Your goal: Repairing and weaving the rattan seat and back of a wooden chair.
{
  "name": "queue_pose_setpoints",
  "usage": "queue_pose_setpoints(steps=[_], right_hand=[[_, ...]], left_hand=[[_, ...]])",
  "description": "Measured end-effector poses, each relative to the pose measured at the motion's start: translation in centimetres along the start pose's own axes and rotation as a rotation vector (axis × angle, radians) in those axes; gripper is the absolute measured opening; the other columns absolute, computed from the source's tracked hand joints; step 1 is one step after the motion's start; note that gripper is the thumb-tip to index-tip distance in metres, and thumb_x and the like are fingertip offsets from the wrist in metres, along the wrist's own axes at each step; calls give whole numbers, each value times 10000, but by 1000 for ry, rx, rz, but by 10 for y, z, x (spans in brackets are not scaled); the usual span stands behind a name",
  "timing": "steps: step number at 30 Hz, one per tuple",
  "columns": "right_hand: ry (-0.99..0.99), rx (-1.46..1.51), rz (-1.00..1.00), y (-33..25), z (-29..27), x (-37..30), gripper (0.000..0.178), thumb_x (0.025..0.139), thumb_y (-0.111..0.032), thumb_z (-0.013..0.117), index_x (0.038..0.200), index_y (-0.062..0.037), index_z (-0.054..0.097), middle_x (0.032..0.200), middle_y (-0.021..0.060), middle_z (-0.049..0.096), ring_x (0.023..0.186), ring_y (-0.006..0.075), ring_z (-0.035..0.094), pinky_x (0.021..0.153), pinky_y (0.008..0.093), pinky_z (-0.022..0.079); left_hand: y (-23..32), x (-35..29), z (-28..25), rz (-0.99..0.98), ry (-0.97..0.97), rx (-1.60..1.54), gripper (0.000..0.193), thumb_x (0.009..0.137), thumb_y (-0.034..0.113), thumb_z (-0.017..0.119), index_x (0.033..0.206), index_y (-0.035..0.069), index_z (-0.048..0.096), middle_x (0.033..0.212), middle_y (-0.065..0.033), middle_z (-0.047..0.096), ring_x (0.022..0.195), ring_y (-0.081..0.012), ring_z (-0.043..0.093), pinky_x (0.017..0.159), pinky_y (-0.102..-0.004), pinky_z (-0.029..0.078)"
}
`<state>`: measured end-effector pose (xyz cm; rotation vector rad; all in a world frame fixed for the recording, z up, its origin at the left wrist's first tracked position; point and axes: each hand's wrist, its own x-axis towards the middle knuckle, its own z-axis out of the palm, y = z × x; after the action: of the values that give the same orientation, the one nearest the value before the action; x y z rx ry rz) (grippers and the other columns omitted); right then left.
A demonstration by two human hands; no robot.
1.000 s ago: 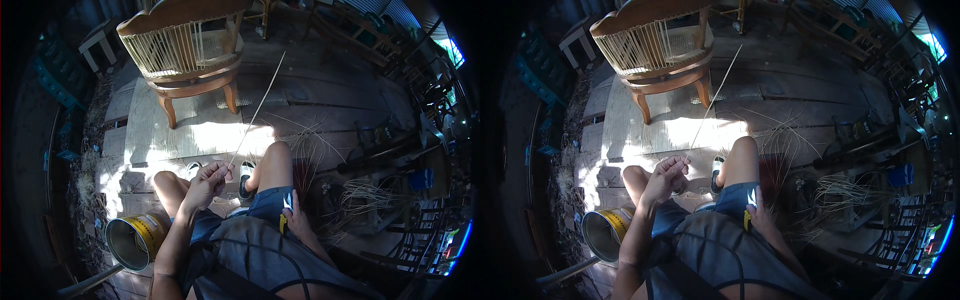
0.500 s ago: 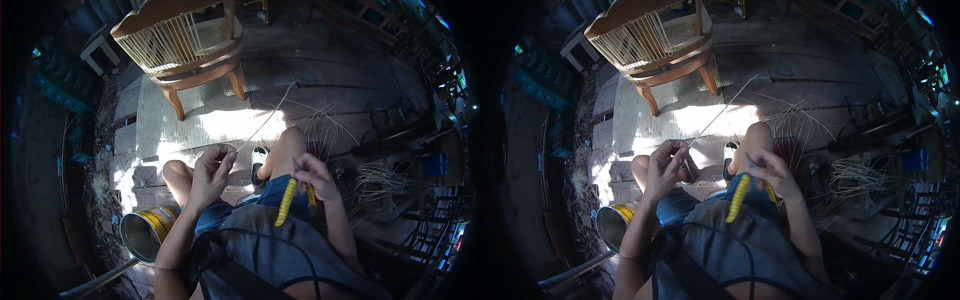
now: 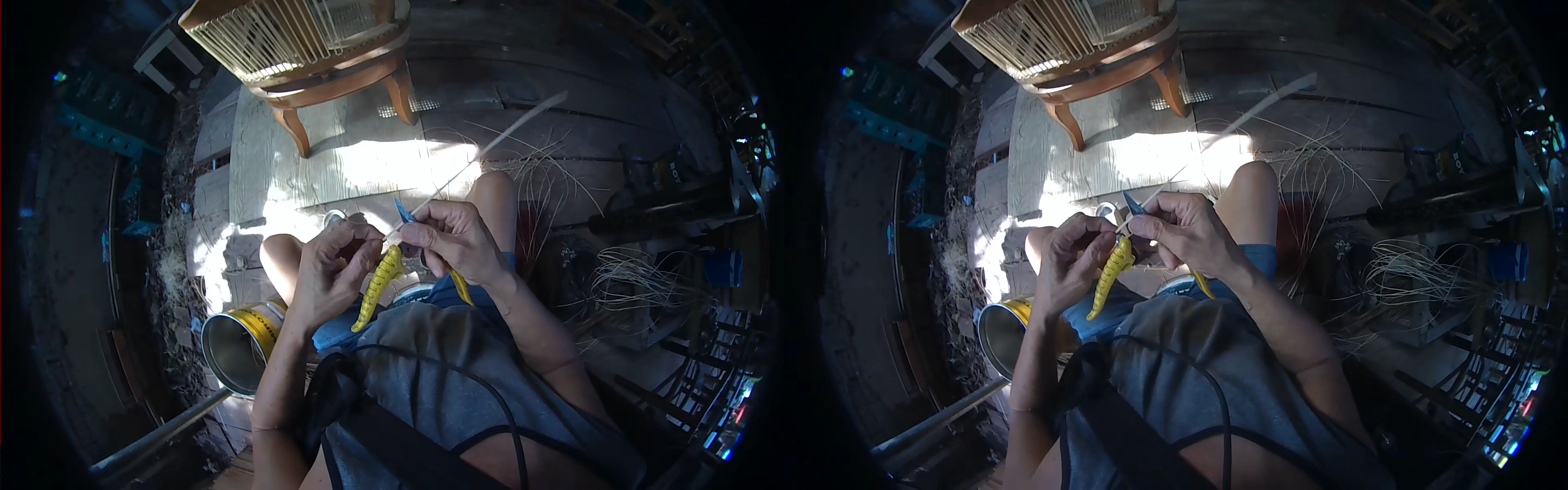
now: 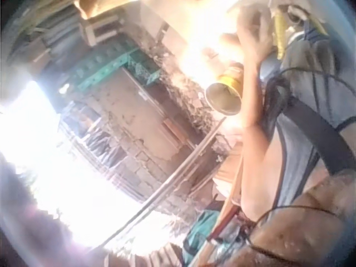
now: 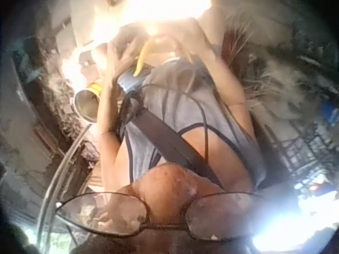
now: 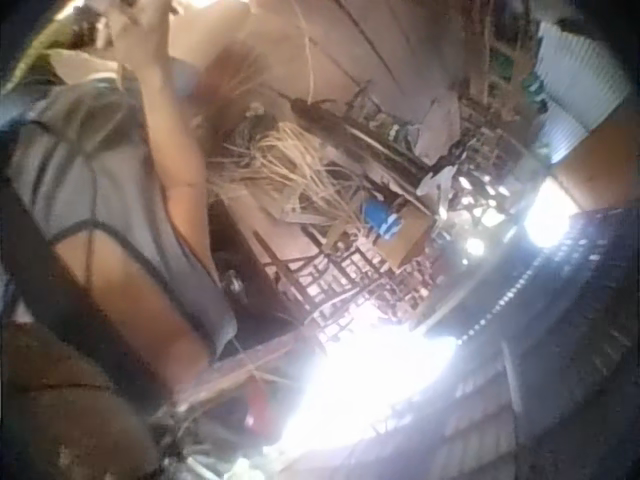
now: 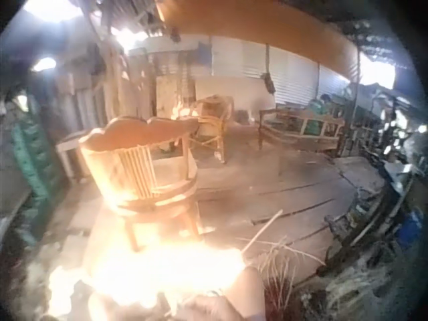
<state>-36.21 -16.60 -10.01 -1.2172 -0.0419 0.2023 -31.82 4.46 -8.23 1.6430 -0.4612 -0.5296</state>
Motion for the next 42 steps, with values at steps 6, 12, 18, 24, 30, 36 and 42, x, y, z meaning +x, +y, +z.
queue_pose_setpoints(steps=[6,12,18,24,30,36,42], right_hand=[[-15,18,61,14,9,-7,156,925,-99,608,1018,22,638,751,44,641,413,13,468,376,145,348],[80,142,136,47,10,-24,142,888,-58,643,1004,21,656,760,53,652,415,21,471,376,148,352],[139,81,201,52,6,-34,131,870,-59,666,971,24,675,788,58,667,434,16,457,380,148,350],[164,101,198,46,-2,-30,130,870,-58,664,977,13,681,791,67,672,442,15,460,388,144,348],[284,127,121,30,-32,-32,116,878,-55,652,962,20,680,786,72,677,434,19,462,381,148,345],[274,96,60,12,-40,-20,105,866,-74,685,922,15,684,731,68,662,431,22,474,377,149,346],[240,81,74,3,-49,-18,90,854,-79,701,879,7,690,699,67,657,430,22,479,377,148,347]], left_hand=[[-5,-4,-8,-65,-106,22,154,935,100,605,1017,-28,626,811,-43,648,787,-57,585,693,-214,489],[-14,-15,2,44,-172,314,149,907,85,606,1017,-14,626,744,-156,631,644,-216,652,592,-307,502],[-21,-38,7,61,-132,400,103,881,40,602,975,-3,612,793,-178,637,722,-348,656,630,-367,510],[-20,-59,-1,-13,-121,342,97,874,22,600,967,2,620,795,-152,648,700,-294,665,618,-333,504],[-11,-93,-21,-240,-82,257,81,887,41,605,949,14,650,752,-128,664,655,-211,668,599,-293,501],[-7,-98,-20,-169,-42,344,77,885,51,616,935,17,664,720,-109,670,622,-193,664,592,-279,499],[-10,-102,-24,-133,-14,324,75,888,54,614,926,11,664,718,-108,667,619,-182,659,593,-274,499]])
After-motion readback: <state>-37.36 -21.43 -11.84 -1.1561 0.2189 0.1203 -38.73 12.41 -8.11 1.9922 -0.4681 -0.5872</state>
